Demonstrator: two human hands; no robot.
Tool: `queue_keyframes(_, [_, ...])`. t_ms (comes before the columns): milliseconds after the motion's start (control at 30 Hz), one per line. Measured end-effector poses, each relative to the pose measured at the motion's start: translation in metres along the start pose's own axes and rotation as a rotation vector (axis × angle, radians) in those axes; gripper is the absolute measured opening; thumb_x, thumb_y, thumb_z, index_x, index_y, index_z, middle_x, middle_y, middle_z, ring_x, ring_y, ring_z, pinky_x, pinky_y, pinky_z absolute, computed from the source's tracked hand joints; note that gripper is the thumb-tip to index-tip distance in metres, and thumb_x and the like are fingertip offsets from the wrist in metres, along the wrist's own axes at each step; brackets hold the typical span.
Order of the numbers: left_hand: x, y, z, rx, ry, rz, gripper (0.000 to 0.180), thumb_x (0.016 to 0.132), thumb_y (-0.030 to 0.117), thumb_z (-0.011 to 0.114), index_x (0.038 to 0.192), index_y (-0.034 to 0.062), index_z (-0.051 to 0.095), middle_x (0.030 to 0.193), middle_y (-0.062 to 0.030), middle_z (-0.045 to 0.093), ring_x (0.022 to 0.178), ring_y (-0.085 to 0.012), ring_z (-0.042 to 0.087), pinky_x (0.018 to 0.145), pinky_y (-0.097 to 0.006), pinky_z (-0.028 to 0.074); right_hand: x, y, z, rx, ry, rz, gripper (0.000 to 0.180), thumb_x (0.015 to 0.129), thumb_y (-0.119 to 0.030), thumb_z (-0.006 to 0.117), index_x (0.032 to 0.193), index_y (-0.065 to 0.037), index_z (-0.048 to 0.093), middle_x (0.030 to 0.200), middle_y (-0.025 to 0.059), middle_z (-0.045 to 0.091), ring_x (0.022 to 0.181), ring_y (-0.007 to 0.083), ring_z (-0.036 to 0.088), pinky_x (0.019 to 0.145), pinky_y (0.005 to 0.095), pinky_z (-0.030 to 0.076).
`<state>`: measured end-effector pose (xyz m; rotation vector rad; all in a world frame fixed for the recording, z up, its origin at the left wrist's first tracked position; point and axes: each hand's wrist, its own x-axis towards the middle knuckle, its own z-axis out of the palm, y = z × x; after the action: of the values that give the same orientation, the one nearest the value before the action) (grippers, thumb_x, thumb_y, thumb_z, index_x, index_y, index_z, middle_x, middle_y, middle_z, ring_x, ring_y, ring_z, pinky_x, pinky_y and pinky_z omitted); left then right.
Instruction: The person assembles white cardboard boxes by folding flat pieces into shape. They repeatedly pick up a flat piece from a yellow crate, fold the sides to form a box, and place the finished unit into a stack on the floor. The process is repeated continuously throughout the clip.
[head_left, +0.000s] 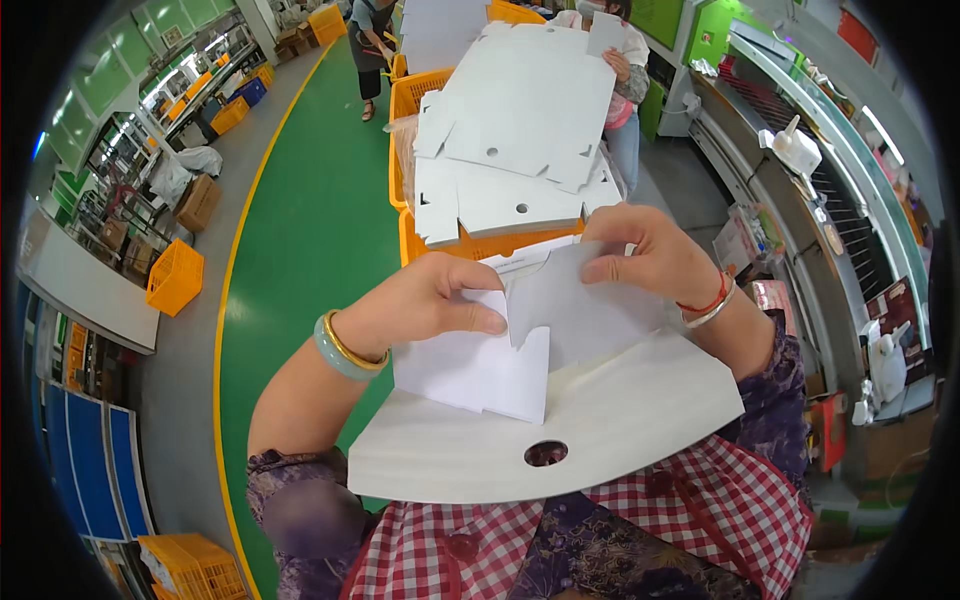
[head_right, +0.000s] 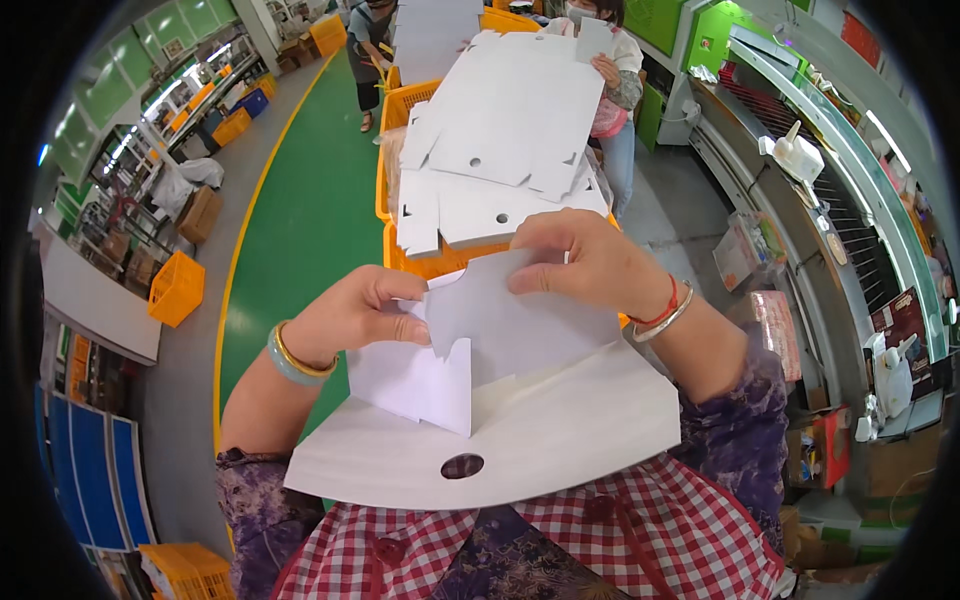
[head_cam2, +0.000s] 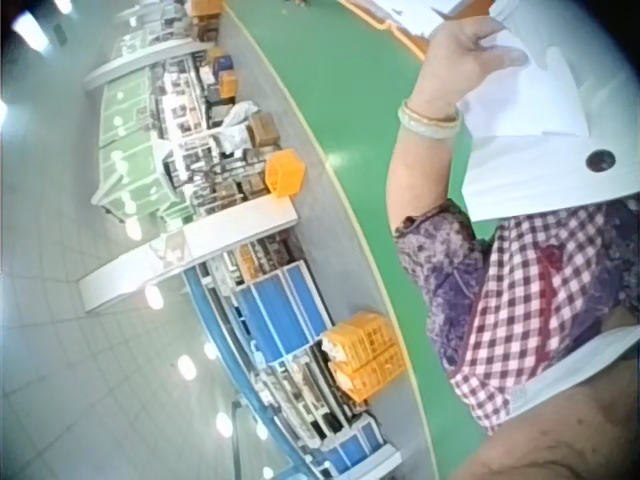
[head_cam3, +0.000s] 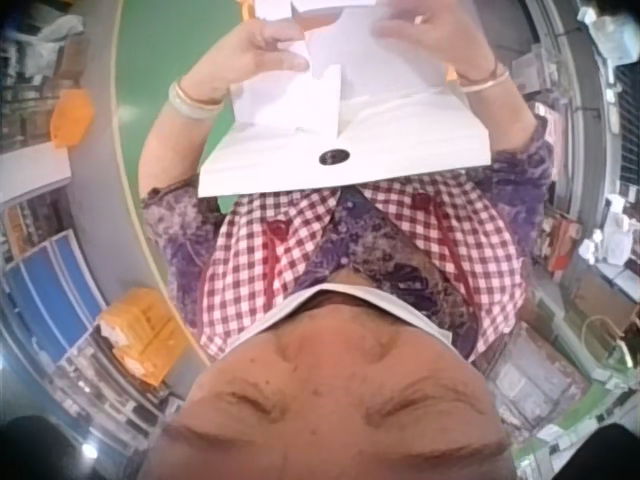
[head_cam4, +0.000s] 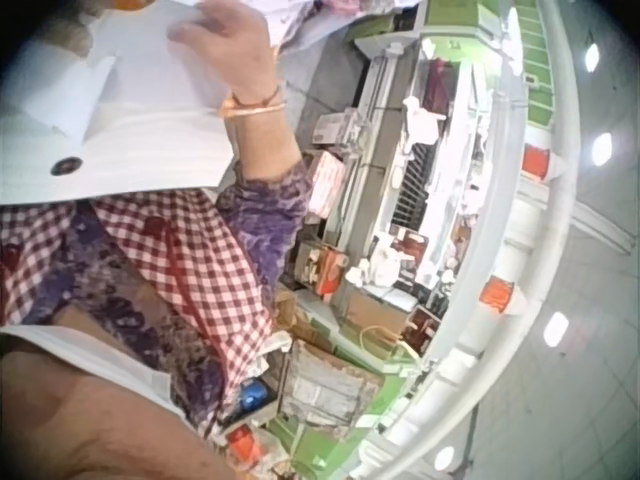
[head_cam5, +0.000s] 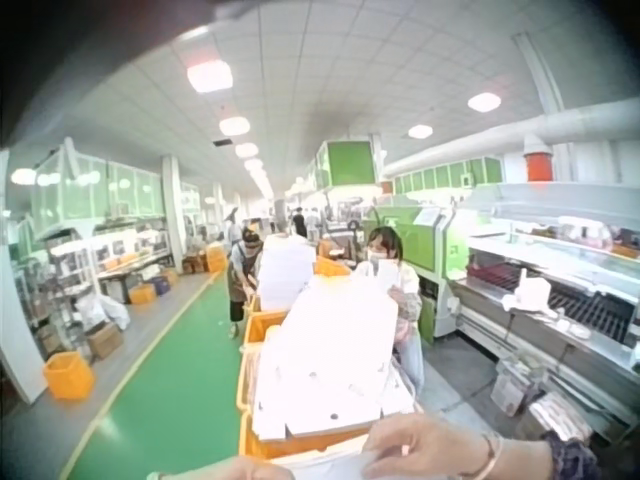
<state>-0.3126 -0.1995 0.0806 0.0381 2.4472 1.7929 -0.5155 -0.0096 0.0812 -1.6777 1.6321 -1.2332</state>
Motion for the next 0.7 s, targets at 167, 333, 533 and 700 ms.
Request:
queue_keyframes(167, [0.006,-0.001,0.008,-0.019,-0.028,0.007,0.015,0.081,0.011,0.070,0.089,-0.0009,0.063,0.079,0.0011,0.062,0.073,-0.0052,0.051,0.067,-0.021,0.042,-0.011,0.002,0.011,-0.015,0.000,-0.009,0.021,0.073,-0.016,0.074,0.081,-0.001,0.062,0.075,0.0043,0.061,0.070,0.0136,0.053,0.066,0.0256,0.042])
queue_keyframes(333, [0.003,-0.006,0.024,-0.052,-0.027,-0.083,0.014,0.080,0.007,0.070,0.089,-0.0012,0.064,0.080,0.0012,0.062,0.074,-0.0055,0.051,0.068,-0.022,0.043,-0.018,-0.014,0.004,-0.025,-0.178,0.174,0.019,0.076,-0.011,0.074,0.084,0.000,0.060,0.079,0.0029,0.060,0.078,0.0117,0.053,0.074,0.0261,0.042])
queue_keyframes(533, [-0.002,-0.009,0.042,0.067,0.062,-0.132,0.015,0.078,0.007,0.070,0.090,0.0000,0.066,0.074,-0.0047,0.062,0.068,-0.0110,0.054,0.064,-0.026,0.044,-0.037,-0.014,0.009,-0.069,-0.263,0.249,0.021,0.078,-0.015,0.072,0.083,0.002,0.060,0.076,0.0063,0.061,0.074,0.0138,0.053,0.071,0.0268,0.043])
queue_keyframes(700, [-0.006,-0.011,0.049,0.107,0.166,-0.123,0.014,0.077,0.008,0.069,0.089,0.0008,0.067,0.072,-0.0083,0.063,0.066,-0.0147,0.055,0.063,-0.028,0.045,-0.039,-0.006,0.016,-0.133,-0.270,0.081,0.024,0.080,-0.022,0.068,0.080,0.001,0.059,0.067,0.0121,0.055,0.061,0.0224,0.050,0.059,0.0325,0.041])
